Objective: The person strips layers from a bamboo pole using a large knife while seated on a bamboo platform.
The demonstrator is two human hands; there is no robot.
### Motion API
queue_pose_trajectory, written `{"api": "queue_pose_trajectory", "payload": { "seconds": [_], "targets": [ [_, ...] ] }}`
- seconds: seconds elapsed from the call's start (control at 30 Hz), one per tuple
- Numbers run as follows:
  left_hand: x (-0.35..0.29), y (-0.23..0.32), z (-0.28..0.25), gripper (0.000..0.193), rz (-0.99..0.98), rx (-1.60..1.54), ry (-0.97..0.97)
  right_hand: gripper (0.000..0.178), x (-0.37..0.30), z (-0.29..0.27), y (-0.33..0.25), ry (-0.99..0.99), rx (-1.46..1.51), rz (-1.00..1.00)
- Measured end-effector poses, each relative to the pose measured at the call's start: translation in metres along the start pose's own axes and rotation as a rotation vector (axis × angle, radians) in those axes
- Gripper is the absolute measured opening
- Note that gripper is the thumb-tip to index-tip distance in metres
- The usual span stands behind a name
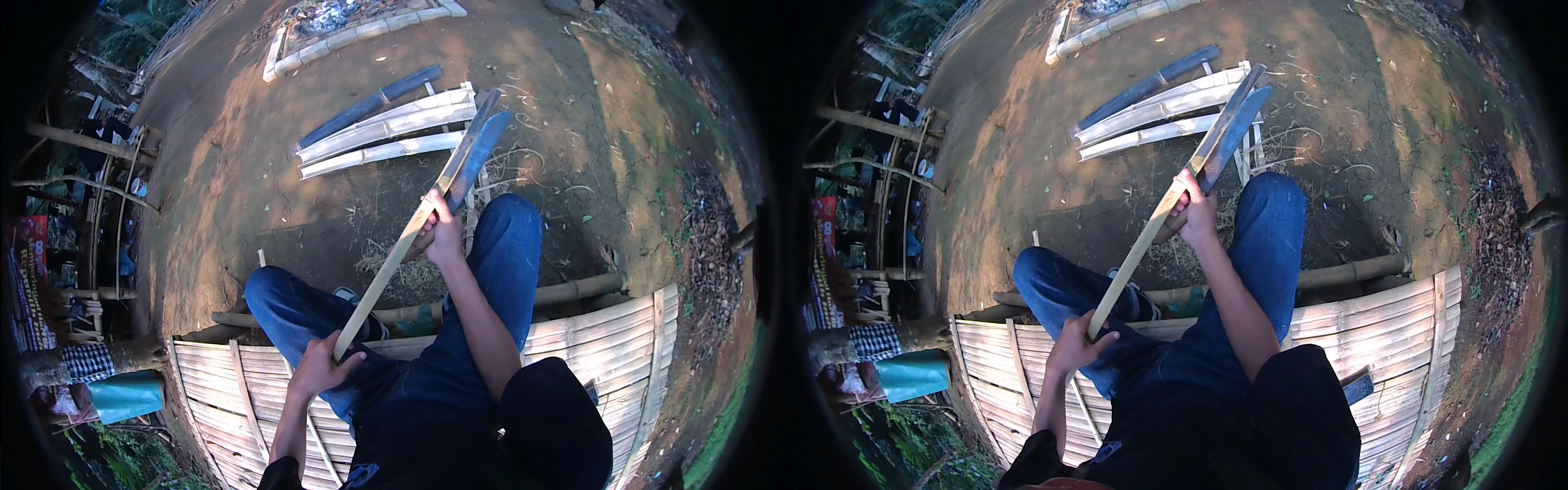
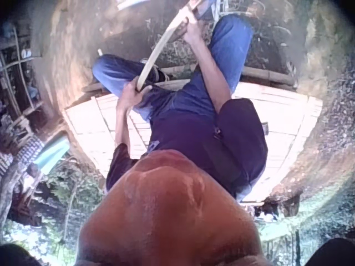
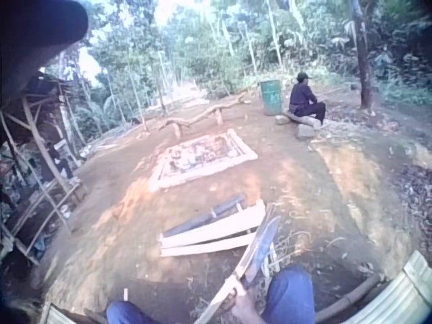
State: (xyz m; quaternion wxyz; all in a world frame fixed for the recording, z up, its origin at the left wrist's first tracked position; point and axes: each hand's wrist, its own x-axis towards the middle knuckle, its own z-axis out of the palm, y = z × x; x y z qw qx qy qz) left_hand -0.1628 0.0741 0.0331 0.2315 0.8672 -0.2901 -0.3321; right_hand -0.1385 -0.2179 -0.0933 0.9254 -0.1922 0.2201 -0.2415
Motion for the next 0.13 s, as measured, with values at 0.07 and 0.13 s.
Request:
{"api": "queue_pose_trajectory", "payload": {
  "seconds": [0.07,0.13],
  "targets": [
    [0.005,-0.007,-0.005,0.036,0.023,0.105,0.048,0.03,-0.004,0.005,0.009,-0.018,-0.091,-0.025],
    [0.015,0.003,-0.014,0.041,-0.062,0.073,0.083,0.033,-0.008,0.005,0.018,-0.005,-0.206,-0.024]
  ]
}}
